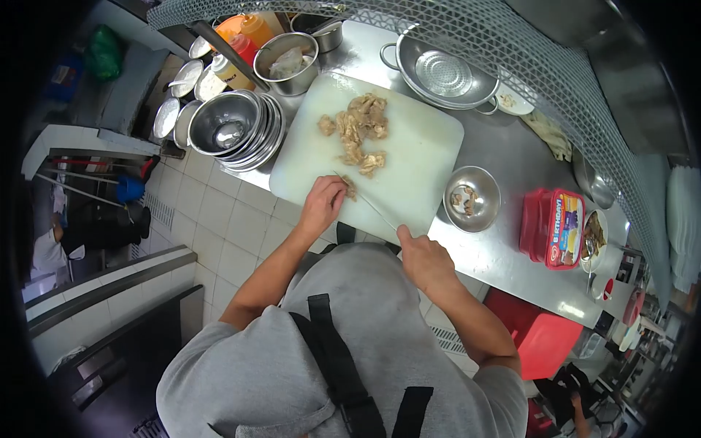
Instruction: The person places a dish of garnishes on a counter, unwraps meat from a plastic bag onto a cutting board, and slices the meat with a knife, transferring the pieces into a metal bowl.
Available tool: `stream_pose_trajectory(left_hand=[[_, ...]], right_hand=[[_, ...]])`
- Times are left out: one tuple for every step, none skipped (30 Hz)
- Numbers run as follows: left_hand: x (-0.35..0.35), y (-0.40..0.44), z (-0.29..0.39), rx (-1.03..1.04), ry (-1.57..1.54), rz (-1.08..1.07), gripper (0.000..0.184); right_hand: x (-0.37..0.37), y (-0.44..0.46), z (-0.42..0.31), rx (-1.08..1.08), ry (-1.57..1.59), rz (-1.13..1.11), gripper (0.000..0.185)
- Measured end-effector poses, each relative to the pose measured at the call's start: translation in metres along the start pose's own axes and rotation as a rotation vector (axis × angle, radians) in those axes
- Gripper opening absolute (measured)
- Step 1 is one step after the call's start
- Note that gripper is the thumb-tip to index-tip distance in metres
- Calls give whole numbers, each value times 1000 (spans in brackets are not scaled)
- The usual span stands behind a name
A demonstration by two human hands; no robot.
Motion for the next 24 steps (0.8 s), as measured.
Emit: stream_pose_trajectory(left_hand=[[0,0,0,12,-4,6,16],[-1,1,0,2,-2,8,16],[-3,2,1,-6,-8,11,17],[-4,2,1,-12,-14,15,17],[-5,-1,-1,-19,-13,19,17],[-5,-3,-4,-10,6,13,18],[-4,-1,-9,3,26,9,19],[-5,1,-8,2,29,13,19],[-8,-1,-5,-1,43,14,19],[-9,0,-4,1,57,19,20],[-9,-2,-3,2,54,21,20],[-7,-4,-4,11,59,13,20],[-4,-2,-6,24,66,10,20],[-3,-1,-6,31,64,16,20],[-2,-3,-5,41,48,-2,20],[-2,-5,-4,50,34,-20,20],[-4,-5,-3,52,36,-20,20],[-5,-5,-2,58,34,-21,19],[-5,-4,-1,63,31,-19,19],[-4,-1,-3,62,33,-8,19],[-3,0,-5,83,43,0,19],[-4,-6,-4,103,46,-4,19],[-5,-11,-3,104,43,-12,19],[-5,-9,-4,113,40,7,19]], right_hand=[[2,3,1,16,8,-17,19],[11,11,6,14,2,-25,19],[25,26,15,-41,60,12,20],[36,38,21,-96,117,50,20],[47,45,27,-99,111,46,20],[52,53,29,-110,126,64,21],[53,60,30,-125,142,86,21],[49,61,26,-129,139,86,21],[46,57,23,-108,130,74,22],[42,54,20,-89,120,68,23],[38,50,17,-87,118,71,23],[34,46,16,-73,78,51,24],[28,43,14,-60,38,37,26],[19,35,11,-60,37,46,26],[15,23,9,-41,65,22,21],[14,15,9,-22,93,-4,18],[26,18,15,-23,95,-3,18],[45,29,26,-46,131,25,22],[53,36,32,-69,162,54,26],[51,41,32,-75,154,57,26],[50,47,30,-80,147,61,25],[52,48,29,-75,147,59,23],[40,42,19,-91,147,71,19],[31,41,14,-90,150,83,19]])
Point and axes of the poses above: each hand's wrist, its own y-axis towards the middle knuckle, its own x-axis out of the palm, z = x × y, the point moved 4 cm from there along y, towards the middle knuckle, and after that the axes turned 15 degrees about y, right-handed, at the moved point
